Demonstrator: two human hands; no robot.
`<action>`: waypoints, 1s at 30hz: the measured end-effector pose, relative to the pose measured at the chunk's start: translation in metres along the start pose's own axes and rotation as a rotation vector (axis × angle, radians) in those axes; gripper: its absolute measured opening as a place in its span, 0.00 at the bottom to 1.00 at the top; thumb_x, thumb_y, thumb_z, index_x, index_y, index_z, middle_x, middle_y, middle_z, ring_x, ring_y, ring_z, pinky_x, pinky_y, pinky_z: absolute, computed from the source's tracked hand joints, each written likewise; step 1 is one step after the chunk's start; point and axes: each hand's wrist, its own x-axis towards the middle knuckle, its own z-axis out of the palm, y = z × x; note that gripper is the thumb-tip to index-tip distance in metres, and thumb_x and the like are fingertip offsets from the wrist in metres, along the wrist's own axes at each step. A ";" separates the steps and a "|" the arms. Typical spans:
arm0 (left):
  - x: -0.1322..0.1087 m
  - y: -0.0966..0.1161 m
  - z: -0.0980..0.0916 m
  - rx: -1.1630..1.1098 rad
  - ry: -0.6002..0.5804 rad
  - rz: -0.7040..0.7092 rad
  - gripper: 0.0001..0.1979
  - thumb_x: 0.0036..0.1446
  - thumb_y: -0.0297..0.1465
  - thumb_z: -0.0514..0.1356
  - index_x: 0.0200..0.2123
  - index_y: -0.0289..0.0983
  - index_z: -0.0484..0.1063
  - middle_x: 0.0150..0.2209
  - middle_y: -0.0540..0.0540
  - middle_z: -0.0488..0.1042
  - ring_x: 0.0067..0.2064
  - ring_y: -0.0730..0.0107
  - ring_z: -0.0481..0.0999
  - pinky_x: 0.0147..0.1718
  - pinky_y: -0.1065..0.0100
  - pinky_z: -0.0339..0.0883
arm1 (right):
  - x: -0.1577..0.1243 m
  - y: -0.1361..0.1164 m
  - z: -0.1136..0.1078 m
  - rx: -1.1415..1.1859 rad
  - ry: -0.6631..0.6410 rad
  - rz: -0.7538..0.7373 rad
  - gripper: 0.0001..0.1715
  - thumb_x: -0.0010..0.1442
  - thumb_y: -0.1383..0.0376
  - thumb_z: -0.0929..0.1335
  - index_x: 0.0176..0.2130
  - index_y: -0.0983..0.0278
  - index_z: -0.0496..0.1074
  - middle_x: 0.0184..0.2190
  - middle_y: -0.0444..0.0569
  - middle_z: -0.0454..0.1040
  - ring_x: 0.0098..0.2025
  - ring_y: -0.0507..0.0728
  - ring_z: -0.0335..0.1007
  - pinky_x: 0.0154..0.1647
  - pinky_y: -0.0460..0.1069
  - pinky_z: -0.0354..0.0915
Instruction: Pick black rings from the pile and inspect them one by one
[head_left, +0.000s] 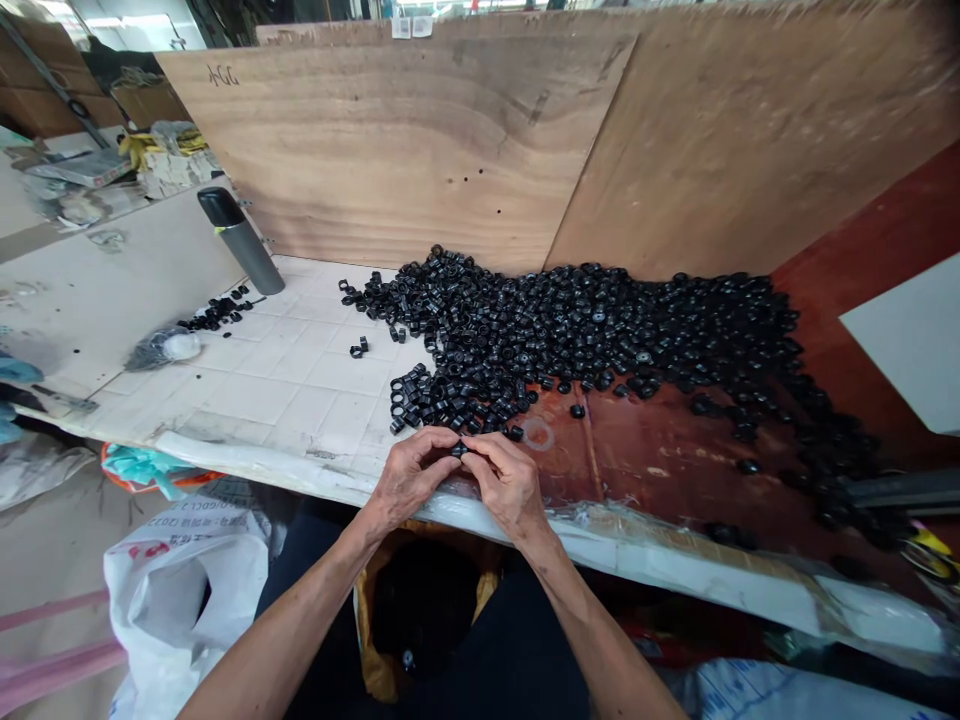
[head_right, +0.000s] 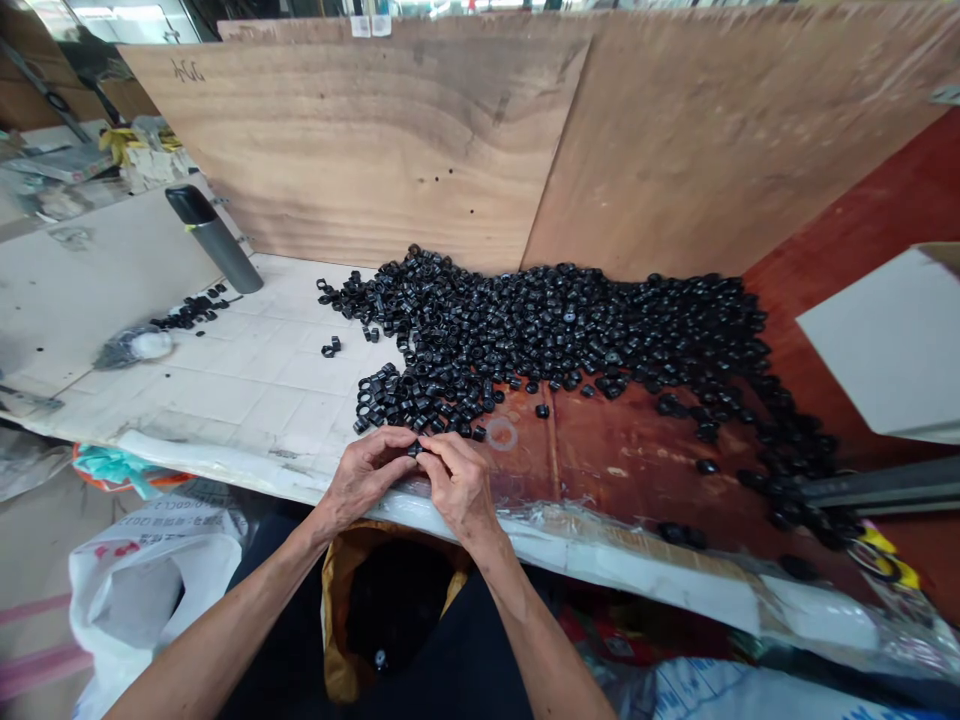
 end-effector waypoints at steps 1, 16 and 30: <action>0.000 0.001 0.000 0.015 -0.005 0.012 0.09 0.61 0.30 0.65 0.46 0.39 0.77 0.45 0.42 0.80 0.49 0.62 0.79 0.52 0.58 0.73 | 0.000 0.000 0.001 -0.003 -0.008 0.018 0.12 0.69 0.63 0.65 0.43 0.62 0.79 0.40 0.52 0.79 0.36 0.57 0.78 0.39 0.50 0.74; 0.004 0.012 0.000 -0.019 -0.052 -0.051 0.09 0.62 0.31 0.65 0.45 0.38 0.78 0.46 0.42 0.79 0.48 0.63 0.80 0.50 0.61 0.74 | 0.003 -0.005 -0.001 -0.073 -0.039 0.075 0.13 0.67 0.57 0.67 0.45 0.63 0.75 0.28 0.46 0.76 0.25 0.54 0.71 0.30 0.47 0.68; 0.002 0.007 0.000 -0.054 0.013 -0.116 0.10 0.61 0.32 0.66 0.45 0.38 0.78 0.47 0.42 0.78 0.47 0.63 0.80 0.48 0.62 0.75 | 0.001 -0.008 -0.002 -0.153 -0.050 0.055 0.19 0.68 0.52 0.66 0.34 0.63 0.74 0.20 0.42 0.68 0.21 0.51 0.62 0.27 0.45 0.60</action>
